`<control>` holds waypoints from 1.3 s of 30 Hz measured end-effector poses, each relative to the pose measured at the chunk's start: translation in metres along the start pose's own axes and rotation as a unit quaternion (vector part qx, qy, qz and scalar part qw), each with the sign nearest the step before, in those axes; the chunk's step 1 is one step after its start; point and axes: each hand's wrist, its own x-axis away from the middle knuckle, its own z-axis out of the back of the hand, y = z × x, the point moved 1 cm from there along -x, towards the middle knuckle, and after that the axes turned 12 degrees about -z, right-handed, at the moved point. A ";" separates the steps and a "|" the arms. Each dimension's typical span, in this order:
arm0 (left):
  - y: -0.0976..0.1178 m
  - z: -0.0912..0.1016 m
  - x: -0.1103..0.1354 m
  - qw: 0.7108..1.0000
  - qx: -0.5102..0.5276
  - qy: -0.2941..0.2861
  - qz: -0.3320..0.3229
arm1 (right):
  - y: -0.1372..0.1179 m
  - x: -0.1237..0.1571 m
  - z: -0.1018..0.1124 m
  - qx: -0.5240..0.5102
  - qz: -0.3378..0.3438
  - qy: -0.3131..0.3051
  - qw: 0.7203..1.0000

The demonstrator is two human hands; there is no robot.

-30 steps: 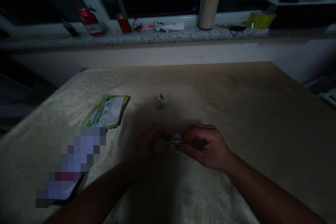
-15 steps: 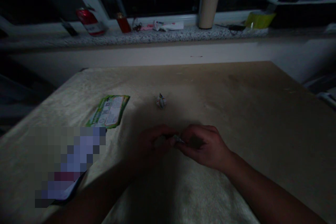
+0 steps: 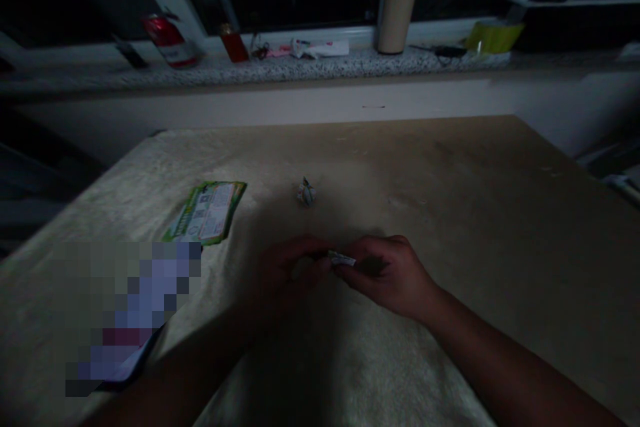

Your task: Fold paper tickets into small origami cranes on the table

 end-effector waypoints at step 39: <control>-0.012 0.006 -0.004 0.961 0.190 -0.091 0.177 | 0.000 0.001 0.004 0.002 -0.047 -0.124 0.991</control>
